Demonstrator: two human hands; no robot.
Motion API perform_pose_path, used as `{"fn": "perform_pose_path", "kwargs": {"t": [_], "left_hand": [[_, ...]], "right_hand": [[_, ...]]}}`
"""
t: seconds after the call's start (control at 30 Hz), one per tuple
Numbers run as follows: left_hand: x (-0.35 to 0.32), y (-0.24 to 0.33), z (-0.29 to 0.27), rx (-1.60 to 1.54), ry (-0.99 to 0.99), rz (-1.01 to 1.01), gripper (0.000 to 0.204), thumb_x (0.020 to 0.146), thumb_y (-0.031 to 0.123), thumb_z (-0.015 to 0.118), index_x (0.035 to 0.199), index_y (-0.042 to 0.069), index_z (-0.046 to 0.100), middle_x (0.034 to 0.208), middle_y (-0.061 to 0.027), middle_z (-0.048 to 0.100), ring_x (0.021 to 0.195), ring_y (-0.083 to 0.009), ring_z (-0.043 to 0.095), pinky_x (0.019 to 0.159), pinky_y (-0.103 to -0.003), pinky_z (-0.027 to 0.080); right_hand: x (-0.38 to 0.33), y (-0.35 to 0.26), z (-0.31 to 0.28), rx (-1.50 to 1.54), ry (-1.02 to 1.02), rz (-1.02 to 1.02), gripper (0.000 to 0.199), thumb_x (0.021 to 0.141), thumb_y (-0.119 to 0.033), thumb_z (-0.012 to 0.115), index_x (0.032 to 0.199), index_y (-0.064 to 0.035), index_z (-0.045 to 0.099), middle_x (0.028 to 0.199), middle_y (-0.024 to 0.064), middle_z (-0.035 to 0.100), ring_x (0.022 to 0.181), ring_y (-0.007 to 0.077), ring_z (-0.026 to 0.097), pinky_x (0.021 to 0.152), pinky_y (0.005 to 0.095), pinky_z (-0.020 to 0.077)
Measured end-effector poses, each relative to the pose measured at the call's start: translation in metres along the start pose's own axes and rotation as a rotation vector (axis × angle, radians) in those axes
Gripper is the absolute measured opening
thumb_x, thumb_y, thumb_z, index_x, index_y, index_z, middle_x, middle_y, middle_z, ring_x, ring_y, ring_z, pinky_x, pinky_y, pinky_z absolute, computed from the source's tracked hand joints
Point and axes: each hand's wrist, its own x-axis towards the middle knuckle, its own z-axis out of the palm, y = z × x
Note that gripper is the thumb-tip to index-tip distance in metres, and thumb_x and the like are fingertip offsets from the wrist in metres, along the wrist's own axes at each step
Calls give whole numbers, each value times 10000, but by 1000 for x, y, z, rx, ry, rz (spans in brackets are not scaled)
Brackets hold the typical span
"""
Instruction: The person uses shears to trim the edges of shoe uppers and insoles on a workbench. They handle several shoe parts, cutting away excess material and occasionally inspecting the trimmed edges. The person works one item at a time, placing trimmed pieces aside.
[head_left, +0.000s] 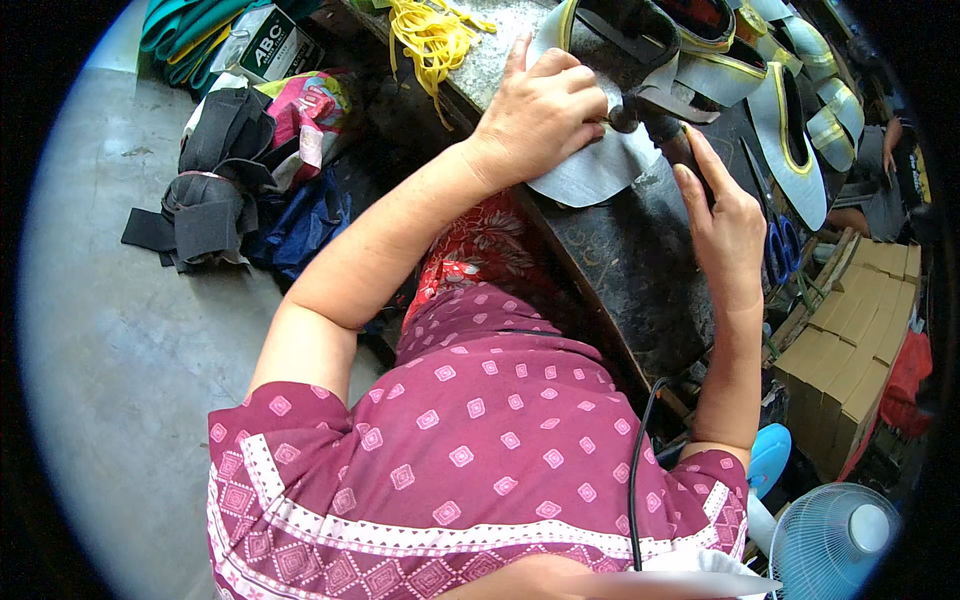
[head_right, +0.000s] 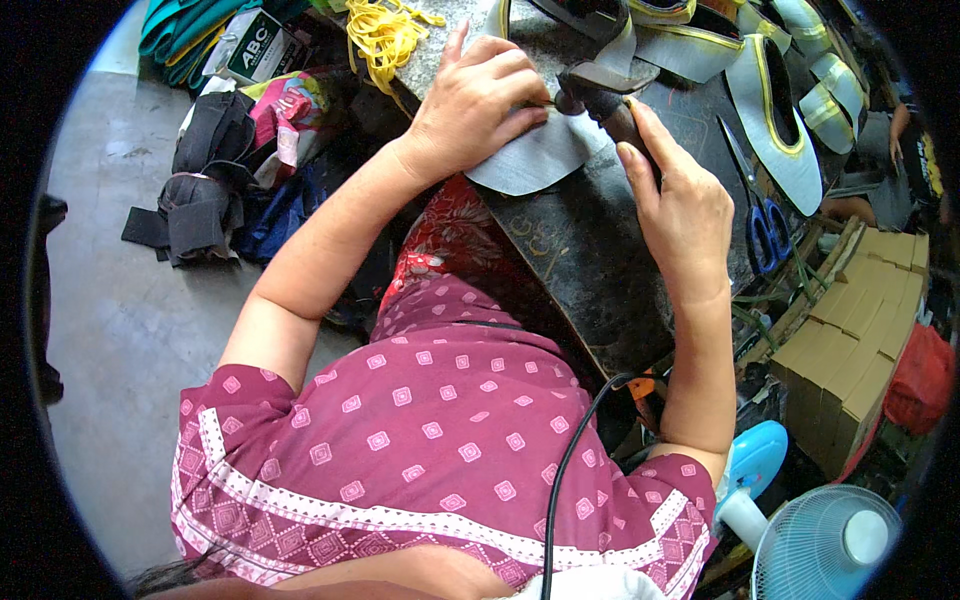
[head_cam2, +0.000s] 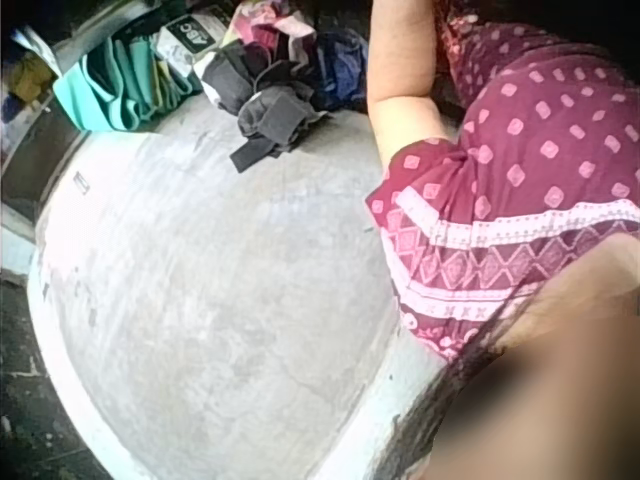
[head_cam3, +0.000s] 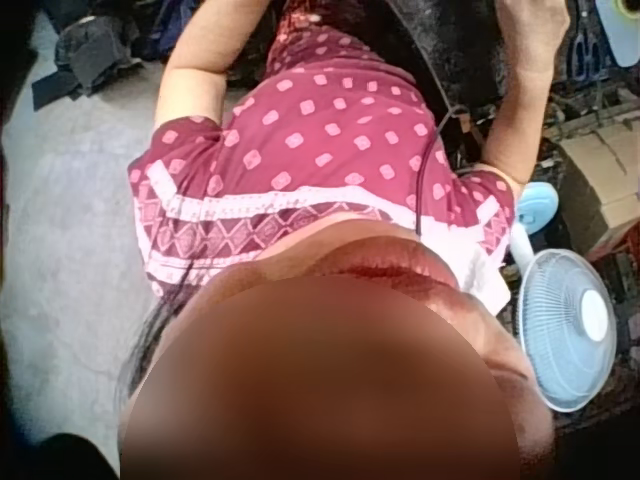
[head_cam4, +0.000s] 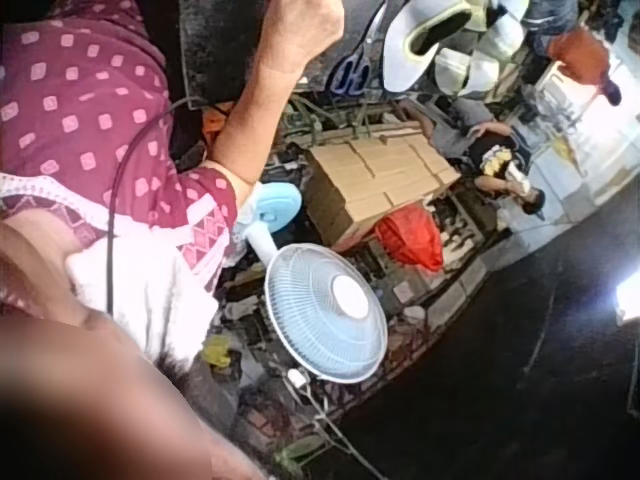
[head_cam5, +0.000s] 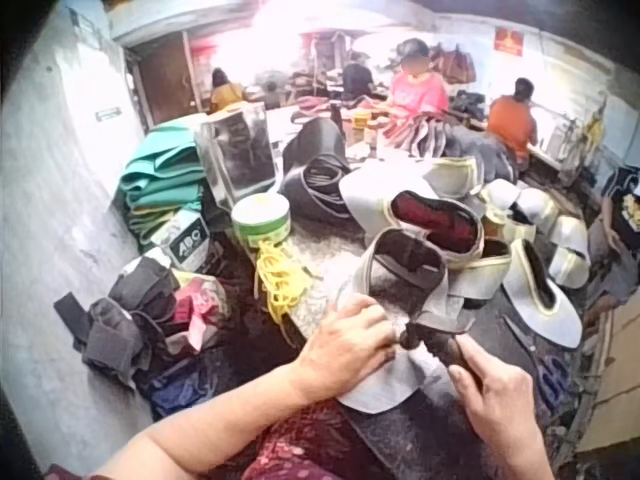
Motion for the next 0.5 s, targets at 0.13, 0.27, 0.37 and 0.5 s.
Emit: {"fn": "perform_pose_path", "kwargs": {"t": [0.13,0.27,0.37,0.5], "left_hand": [[-6,-11,-8,-32,-20,21,206,848,340,741,994,202,693,1055,10,644,1174,-230,569,1140,-603,257],[-8,-16,-8,-41,-74,57,194,852,338,737,981,201,689,1033,15,627,1167,-230,558,1139,-586,268],[-8,-17,-6,-49,-62,80,192,853,332,736,984,200,685,1025,15,622,1164,-233,551,1136,-581,271],[-8,-15,-4,-20,-32,75,193,859,316,729,1008,204,681,1023,14,619,1163,-239,548,1133,-576,272]], "right_hand": [[-11,8,5,8,-21,43,402,968,-367,633,1352,-251,622,1118,129,720,953,324,716,784,401,571],[3,17,-7,103,-84,90,395,950,-388,656,1331,-284,647,1100,117,731,931,290,733,780,380,565],[16,16,-26,159,-25,18,382,951,-343,676,1326,-266,661,1098,87,753,872,222,741,770,339,553],[24,4,-27,568,261,195,407,956,-250,690,1350,-156,641,1122,72,751,908,208,733,760,351,564]]}}
